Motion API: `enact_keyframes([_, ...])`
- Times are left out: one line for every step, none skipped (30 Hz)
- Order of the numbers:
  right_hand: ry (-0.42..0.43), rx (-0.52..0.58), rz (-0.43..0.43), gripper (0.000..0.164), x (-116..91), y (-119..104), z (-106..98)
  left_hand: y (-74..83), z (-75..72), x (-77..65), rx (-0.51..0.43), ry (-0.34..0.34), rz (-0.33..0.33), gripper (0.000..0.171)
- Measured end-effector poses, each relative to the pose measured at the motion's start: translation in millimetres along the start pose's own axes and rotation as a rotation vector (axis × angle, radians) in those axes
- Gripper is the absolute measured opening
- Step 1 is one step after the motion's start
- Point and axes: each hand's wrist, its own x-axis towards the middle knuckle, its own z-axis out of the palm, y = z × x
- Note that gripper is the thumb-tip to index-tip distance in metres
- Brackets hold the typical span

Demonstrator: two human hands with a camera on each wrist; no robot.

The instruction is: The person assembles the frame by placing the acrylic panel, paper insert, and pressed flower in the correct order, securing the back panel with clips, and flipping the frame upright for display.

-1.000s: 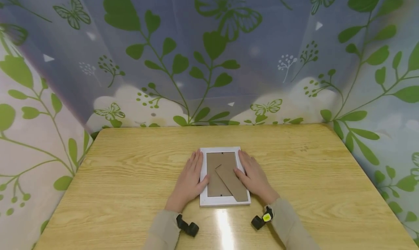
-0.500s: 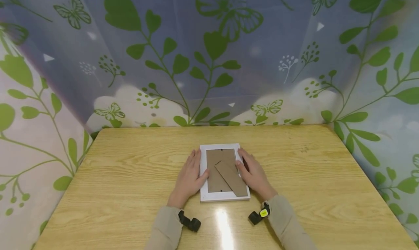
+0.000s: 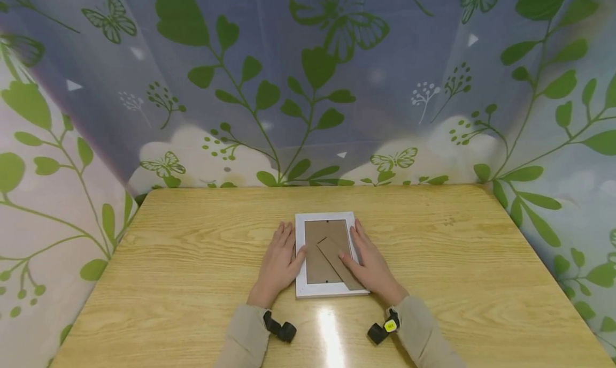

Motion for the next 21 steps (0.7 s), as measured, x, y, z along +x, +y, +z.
enact_keyframes([-0.001, -0.001, 0.0, 0.076, -0.1, -0.4, -0.3, 0.3, -0.1, -0.1, -0.002, 0.001, 0.006, 0.06])
enact_keyframes([-0.001, -0.006, 0.001, 0.076, -0.1, -0.4, -0.2, 0.5, -0.3, -0.1, -0.007, 0.001, 0.012, 0.061])
enact_keyframes([-0.006, -0.011, 0.006, 0.076, -0.2, -0.7, -0.6, 0.4, -0.2, 0.0, -0.011, 0.003, 0.02, 0.061])
enact_keyframes([-0.007, -0.017, 0.006, 0.076, -0.3, -0.8, -0.5, 0.5, -0.5, -0.1, -0.021, 0.003, 0.026, 0.062])
enact_keyframes([-0.009, -0.023, 0.008, 0.076, -0.4, -1.2, -0.5, 0.4, -0.7, -0.1, -0.032, 0.003, 0.031, 0.062])
enact_keyframes([-0.011, -0.022, 0.012, 0.076, -0.4, -2.1, -0.5, 0.0, -1.1, -0.2, -0.047, 0.003, 0.035, 0.063])
enact_keyframes([-0.012, -0.025, 0.011, 0.075, -0.3, -2.8, -0.4, -0.5, -1.6, -0.2, -0.074, 0.002, 0.034, 0.064])
enact_keyframes([-0.013, -0.028, 0.01, 0.074, -0.3, -3.5, -0.2, -1.0, -1.8, -0.2, -0.103, 0.002, 0.03, 0.064])
enact_keyframes([-0.015, -0.027, 0.008, 0.073, -0.3, -4.8, 0.0, -1.7, -2.0, -0.1, -0.141, 0.004, 0.025, 0.064])
enact_keyframes([-0.013, -0.025, 0.005, 0.072, -0.2, -5.7, 0.6, -1.6, -2.7, -0.1, -0.19, 0.005, 0.018, 0.064])
enact_keyframes([-0.012, -0.024, 0.002, 0.071, -0.2, -6.8, 1.2, -1.9, -2.9, 0.2, -0.237, 0.005, 0.011, 0.065])
enact_keyframes([-0.011, -0.024, 0.002, 0.07, -0.2, -7.9, 2.0, -1.8, -3.3, 0.5, -0.294, 0.008, 0.005, 0.065])
enact_keyframes([-0.008, -0.03, 0.0, 0.069, -0.3, -8.7, 2.9, -1.8, -3.4, 0.8, -0.345, 0.009, 0.001, 0.066])
enact_keyframes([-0.006, -0.034, 0.002, 0.068, -0.5, -9.7, 3.8, -1.6, -3.5, 1.0, -0.386, 0.009, -0.003, 0.066])
enact_keyframes([-0.001, -0.039, 0.004, 0.066, -0.6, -10.5, 4.9, -0.8, -3.9, 1.4, -0.426, 0.011, -0.003, 0.066])
enact_keyframes([0.005, -0.044, 0.005, 0.064, -0.6, -11.1, 6.3, 0.4, -4.5, 1.9, -0.46, 0.01, -0.005, 0.066])
enact_keyframes([0.011, -0.047, 0.006, 0.062, -0.6, -12.2, 7.5, 1.9, -5.7, 2.4, -0.489, 0.01, -0.005, 0.065])
enact_keyframes([0.016, -0.049, 0.007, 0.06, -0.5, -13.3, 8.8, 4.1, -7.1, 3.1, -0.513, 0.012, -0.004, 0.065])
enact_keyframes([0.023, -0.051, 0.003, 0.057, 0.0, -14.4, 10.2, 6.4, -8.8, 4.2, -0.525, 0.016, -0.004, 0.064])
enact_keyframes([0.029, -0.048, 0.003, 0.055, 0.4, -15.8, 11.6, 9.4, -11.3, 5.4, -0.54, 0.022, -0.005, 0.064])
enact_keyframes([0.037, -0.046, 0.0, 0.053, 1.0, -17.0, 13.2, 12.2, -13.6, 7.3, -0.55, 0.029, -0.001, 0.064])
